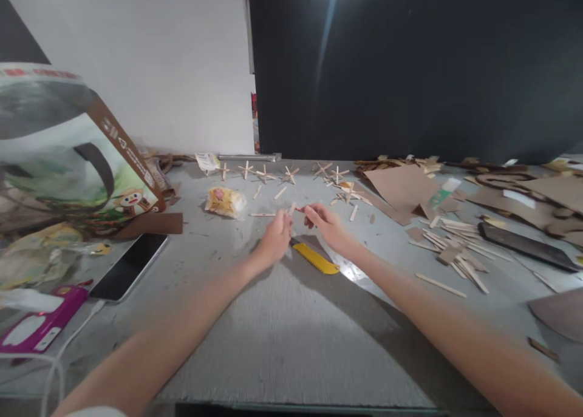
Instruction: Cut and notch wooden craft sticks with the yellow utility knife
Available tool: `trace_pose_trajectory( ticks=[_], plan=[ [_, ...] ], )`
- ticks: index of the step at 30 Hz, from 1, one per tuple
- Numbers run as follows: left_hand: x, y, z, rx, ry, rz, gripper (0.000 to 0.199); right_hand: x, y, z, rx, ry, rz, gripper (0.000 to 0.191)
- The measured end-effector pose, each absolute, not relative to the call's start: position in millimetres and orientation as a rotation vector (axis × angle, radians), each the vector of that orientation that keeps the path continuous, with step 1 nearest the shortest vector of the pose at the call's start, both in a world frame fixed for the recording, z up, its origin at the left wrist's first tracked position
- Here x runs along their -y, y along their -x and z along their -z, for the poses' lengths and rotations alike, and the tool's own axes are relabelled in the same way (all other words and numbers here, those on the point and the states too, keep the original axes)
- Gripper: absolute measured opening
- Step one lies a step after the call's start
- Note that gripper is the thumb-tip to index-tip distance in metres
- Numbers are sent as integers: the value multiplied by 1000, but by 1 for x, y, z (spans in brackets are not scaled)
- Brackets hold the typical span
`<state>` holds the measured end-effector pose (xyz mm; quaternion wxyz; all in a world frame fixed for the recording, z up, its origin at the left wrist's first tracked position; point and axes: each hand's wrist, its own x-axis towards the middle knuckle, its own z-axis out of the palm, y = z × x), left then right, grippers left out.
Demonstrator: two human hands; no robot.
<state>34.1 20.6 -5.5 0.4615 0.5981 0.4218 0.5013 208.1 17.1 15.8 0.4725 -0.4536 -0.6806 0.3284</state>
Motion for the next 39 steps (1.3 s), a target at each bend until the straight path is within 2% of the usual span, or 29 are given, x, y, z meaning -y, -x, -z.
trace_pose_trajectory(
  ticks=[4,9,11,14,17,19,21,24,27,30,33,39],
  plan=[
    [-31,-47,-6,-1037,-1855,-1065,13,-43,-208,-20,1582,996,-864,50],
    [-46,-41,-16,-969,-1886,-906,22,-56,-210,-3,1415,1002,-872,52],
    [-54,-25,-20,-1129,-1982,-864,27,-58,-212,5,1320,1054,-802,50],
    [-69,11,-26,-1408,-2117,-847,20,-60,-213,12,1238,1091,-784,48],
    [-86,44,-28,-1714,-2339,-438,10,-61,-212,15,1225,1080,-867,47],
    [-94,57,-26,-1751,-2371,-345,10,-62,-212,16,1206,1068,-916,46],
    [-99,62,-23,-1743,-2346,-316,19,-63,-211,17,1192,1058,-951,45],
    [-98,60,-20,-1744,-2315,-335,25,-63,-211,18,1203,1038,-998,45],
    [-91,47,-17,-1775,-2154,-508,18,-61,-210,17,1239,984,-1055,49],
    [-79,23,-8,-1526,-1871,-779,11,-56,-209,15,1281,942,-1083,47],
    [-66,-1,4,-1264,-1601,-993,22,-49,-207,13,1270,908,-1036,41],
    [-49,-15,11,-1100,-1567,-1039,37,-38,-203,12,1391,857,-1026,31]
  ],
)
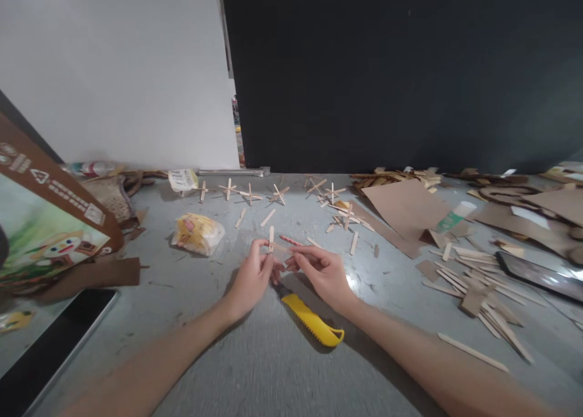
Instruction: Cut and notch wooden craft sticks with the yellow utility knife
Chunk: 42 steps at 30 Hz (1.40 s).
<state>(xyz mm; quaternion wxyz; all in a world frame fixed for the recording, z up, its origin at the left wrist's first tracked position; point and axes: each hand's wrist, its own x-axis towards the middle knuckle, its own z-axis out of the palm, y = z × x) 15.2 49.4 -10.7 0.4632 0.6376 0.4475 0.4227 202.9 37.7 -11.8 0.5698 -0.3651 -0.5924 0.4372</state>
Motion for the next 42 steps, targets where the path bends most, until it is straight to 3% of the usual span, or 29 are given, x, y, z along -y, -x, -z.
trace_pose_trajectory(
  ticks=[11,22,29,42],
  plan=[
    [-44,-10,11,-1211,-1735,-1054,26,-29,-200,9,1486,928,-943,24],
    [-46,-5,20,-1294,-2160,-1086,40,-30,-202,11,1411,927,-1097,36],
    [-49,-4,18,-1209,-2199,-1051,42,-41,-203,17,1324,869,-1299,42],
    [-39,-10,9,-1152,-2166,-886,45,-41,-201,11,1365,860,-1332,45]
  ],
)
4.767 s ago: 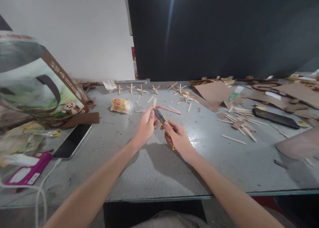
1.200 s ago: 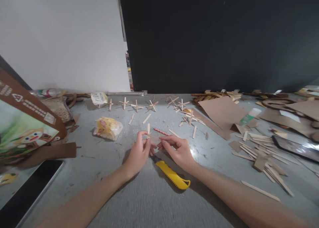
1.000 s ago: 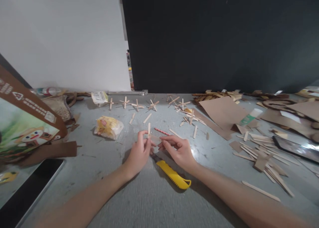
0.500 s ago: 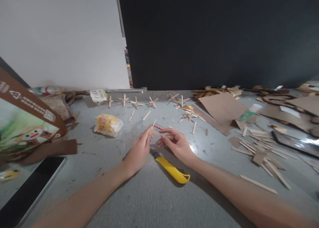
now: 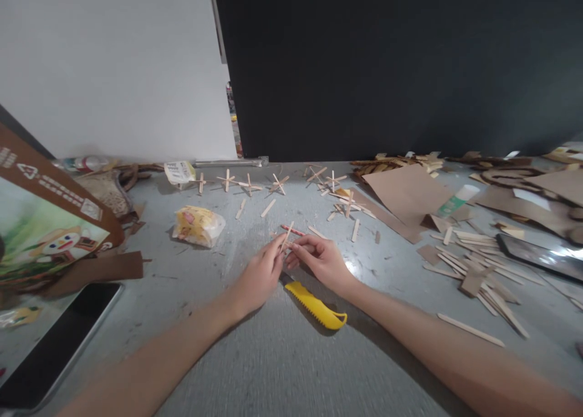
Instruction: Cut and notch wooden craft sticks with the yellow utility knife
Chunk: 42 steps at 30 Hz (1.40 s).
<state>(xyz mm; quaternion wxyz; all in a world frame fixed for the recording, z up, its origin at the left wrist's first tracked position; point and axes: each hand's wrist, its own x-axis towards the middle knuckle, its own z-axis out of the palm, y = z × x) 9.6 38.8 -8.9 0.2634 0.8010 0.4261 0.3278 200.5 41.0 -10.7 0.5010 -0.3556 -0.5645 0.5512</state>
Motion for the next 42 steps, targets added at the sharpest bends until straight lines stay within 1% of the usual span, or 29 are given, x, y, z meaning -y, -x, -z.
trace_pose_trajectory(
  ticks=[11,18,23,34,42],
  plan=[
    [-37,-10,8,-1150,-2184,-843,46,-39,-202,9,1438,852,-1317,43],
    [-34,-10,7,-1142,-2230,-853,51,-38,-201,7,1453,875,-1295,46],
    [-34,-10,4,-1052,-2249,-867,56,-37,-202,6,1501,888,-1278,46],
    [-35,-11,0,-1075,-2212,-867,59,-35,-202,2,1507,888,-1278,45],
    [-35,-11,-1,-1112,-2185,-839,57,-36,-201,3,1500,893,-1268,46]
  ],
)
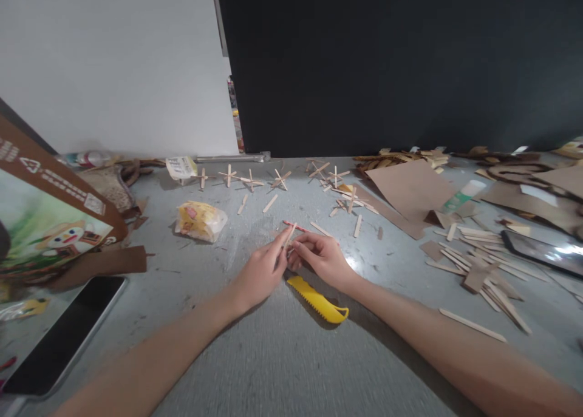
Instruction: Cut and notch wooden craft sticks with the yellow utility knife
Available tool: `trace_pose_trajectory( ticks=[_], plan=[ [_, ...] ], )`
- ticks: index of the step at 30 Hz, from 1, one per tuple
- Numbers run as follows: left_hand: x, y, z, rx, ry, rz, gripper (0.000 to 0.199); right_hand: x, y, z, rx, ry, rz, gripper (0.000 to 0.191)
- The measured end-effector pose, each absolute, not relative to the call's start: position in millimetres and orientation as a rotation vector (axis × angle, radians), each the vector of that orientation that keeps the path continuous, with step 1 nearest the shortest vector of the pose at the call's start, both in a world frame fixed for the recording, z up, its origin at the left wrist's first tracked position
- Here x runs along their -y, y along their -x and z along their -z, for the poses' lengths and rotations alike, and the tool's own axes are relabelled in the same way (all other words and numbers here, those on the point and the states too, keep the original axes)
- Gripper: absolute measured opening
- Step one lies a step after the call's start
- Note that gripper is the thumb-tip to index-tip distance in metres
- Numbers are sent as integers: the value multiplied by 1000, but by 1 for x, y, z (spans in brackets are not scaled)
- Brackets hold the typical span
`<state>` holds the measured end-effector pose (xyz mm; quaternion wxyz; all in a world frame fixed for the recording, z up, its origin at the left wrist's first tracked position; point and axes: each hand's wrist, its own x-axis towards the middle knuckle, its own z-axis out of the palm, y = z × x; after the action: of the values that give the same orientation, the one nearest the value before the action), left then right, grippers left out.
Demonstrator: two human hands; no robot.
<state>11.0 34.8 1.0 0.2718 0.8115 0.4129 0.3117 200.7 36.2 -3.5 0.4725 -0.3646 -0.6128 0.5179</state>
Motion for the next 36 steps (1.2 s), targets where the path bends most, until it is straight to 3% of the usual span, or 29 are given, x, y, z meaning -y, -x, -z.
trace_pose_trajectory(
  ticks=[20,28,36],
  plan=[
    [-37,-7,12,-1056,-2384,-756,53,-38,-203,8,1659,964,-1148,44],
    [-36,-9,3,-1191,-2215,-827,49,-36,-204,8,1708,1001,-1087,52],
    [-38,-7,9,-920,-2317,-898,39,-39,-206,11,1704,974,-1107,61]
  ],
)
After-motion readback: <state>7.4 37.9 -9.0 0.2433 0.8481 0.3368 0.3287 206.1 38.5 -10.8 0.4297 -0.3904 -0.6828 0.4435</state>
